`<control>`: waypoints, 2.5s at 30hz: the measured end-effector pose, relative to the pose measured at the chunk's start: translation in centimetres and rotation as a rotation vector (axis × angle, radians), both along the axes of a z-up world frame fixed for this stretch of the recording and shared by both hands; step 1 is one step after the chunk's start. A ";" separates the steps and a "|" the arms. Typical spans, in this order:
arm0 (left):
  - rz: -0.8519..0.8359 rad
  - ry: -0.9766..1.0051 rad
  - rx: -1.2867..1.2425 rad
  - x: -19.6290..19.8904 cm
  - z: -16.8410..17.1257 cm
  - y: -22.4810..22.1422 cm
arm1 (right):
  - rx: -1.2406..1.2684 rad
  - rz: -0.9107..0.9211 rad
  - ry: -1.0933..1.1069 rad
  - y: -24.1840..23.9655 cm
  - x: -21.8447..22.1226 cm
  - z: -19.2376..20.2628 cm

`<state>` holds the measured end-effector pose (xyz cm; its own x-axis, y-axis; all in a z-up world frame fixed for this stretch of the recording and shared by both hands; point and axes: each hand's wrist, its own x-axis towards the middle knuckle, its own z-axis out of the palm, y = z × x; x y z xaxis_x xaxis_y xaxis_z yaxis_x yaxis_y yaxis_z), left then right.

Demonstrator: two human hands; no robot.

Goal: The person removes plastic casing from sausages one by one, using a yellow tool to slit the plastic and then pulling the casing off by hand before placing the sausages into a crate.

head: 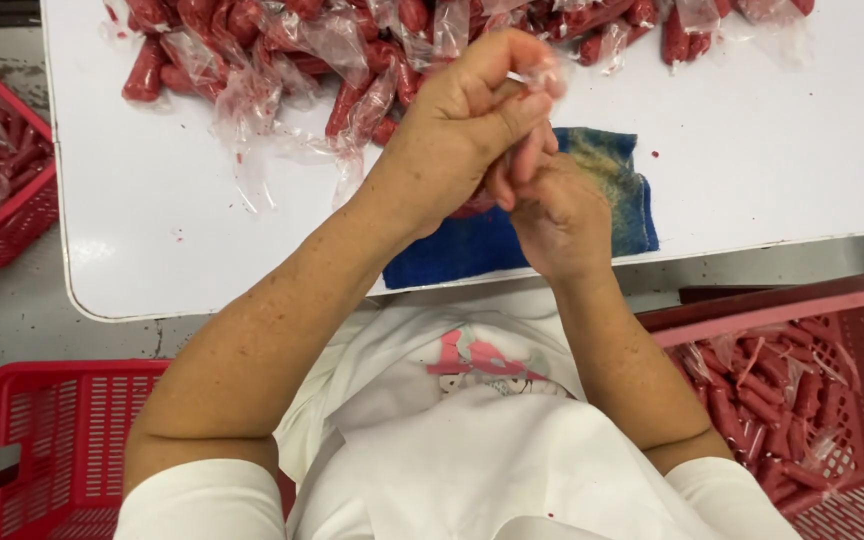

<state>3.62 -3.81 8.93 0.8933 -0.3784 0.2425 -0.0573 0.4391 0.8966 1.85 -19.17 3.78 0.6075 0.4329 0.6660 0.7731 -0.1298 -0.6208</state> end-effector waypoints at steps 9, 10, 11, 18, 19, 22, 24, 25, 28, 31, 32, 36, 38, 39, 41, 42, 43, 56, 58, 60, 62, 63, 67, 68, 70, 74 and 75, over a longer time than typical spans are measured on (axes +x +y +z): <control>0.157 -0.020 0.205 -1.0 1.2 -1.3 | 0.008 0.162 0.486 -0.8 -1.2 -4.8; 0.160 -0.019 0.206 -0.5 1.1 -1.3 | 0.009 0.165 0.487 -0.7 -1.1 -4.1; 0.095 0.011 0.046 -0.3 0.9 -1.3 | 0.141 0.212 0.709 -0.7 -1.2 -3.5; 0.045 -0.324 0.192 -3.5 3.7 4.8 | -0.225 0.063 0.213 -0.8 -1.7 3.2; 0.042 -0.322 0.196 -4.6 2.2 5.2 | -0.221 0.062 0.216 -0.9 -1.9 2.3; 0.223 0.420 0.407 -8.2 -3.7 5.0 | -0.437 -0.250 -0.317 -1.1 -3.1 -1.6; -0.146 1.088 0.039 -11.9 -9.1 3.0 | -0.518 -0.009 -0.276 -1.2 -4.6 -5.8; -0.147 1.097 0.040 -12.3 -11.3 2.8 | -0.518 -0.008 -0.267 -1.0 -4.6 -6.6; -0.027 1.223 -0.195 -14.5 -15.0 2.2 | -0.641 0.138 -0.177 -1.5 -5.2 -6.7; -0.101 0.898 0.211 -15.0 -11.2 3.4 | -0.728 0.400 -0.013 -2.2 -4.7 -0.7; -0.150 0.277 0.584 -14.8 -9.1 4.2 | -0.688 0.576 0.186 -2.1 -4.7 2.0; 0.019 -1.018 1.062 -14.0 -2.9 5.1 | -0.382 0.909 0.664 -3.6 -4.6 5.0; 0.176 -1.060 1.015 -13.4 -3.2 5.1 | -0.203 0.873 0.823 -4.2 -5.7 4.5; 0.325 -1.095 0.956 -13.2 -3.4 5.1 | -0.019 0.822 0.986 -4.6 -6.5 4.3; 0.403 -0.927 0.840 -12.8 -5.7 3.4 | 0.223 0.661 1.137 -3.8 -8.1 2.2; 0.475 -0.763 0.721 -12.5 -6.7 2.7 | 0.466 0.486 1.267 -3.3 -8.8 1.2; 0.482 -0.774 0.725 -12.2 -7.5 2.0 | 0.464 0.495 1.256 -2.6 -8.3 -0.7; 0.101 0.520 -0.073 -7.6 -6.4 1.8 | 0.104 0.011 0.270 -1.6 -0.7 -2.4; -0.047 0.566 -0.058 -7.4 -5.0 2.7 | 0.074 0.281 0.416 -3.3 0.0 -0.8; 0.006 0.579 0.084 -7.1 -5.4 2.7 | -0.377 0.321 0.261 -4.3 0.4 2.2; 0.086 0.186 0.354 -6.8 -5.4 3.1 | -0.453 0.361 0.206 -2.9 0.7 3.4; 0.157 -0.213 0.609 -6.7 -5.5 3.1 | -0.530 0.394 0.155 -2.4 0.8 4.0; -0.023 -0.266 0.716 -5.7 -6.2 4.0 | -0.464 0.495 0.266 -2.7 2.2 2.4; 0.007 -0.390 0.735 -5.6 -6.7 3.8 | -0.489 0.511 0.278 -2.8 2.1 2.0; 0.035 -0.517 0.750 -5.5 -7.5 3.5 | -0.515 0.525 0.287 -2.9 2.2 1.5; 0.257 -0.550 0.700 -6.4 -10.1 2.1 | -0.317 0.417 0.385 -3.2 0.6 -1.0; 0.405 -0.554 0.649 -6.7 -11.1 1.5 | -0.169 0.315 0.508 -3.3 0.0 -2.3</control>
<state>-3.03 -2.29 -2.22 0.8069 -0.2747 0.5229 -0.5876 -0.2833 0.7580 1.86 -22.43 1.44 0.6564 0.7172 0.2339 0.4034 -0.0716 -0.9122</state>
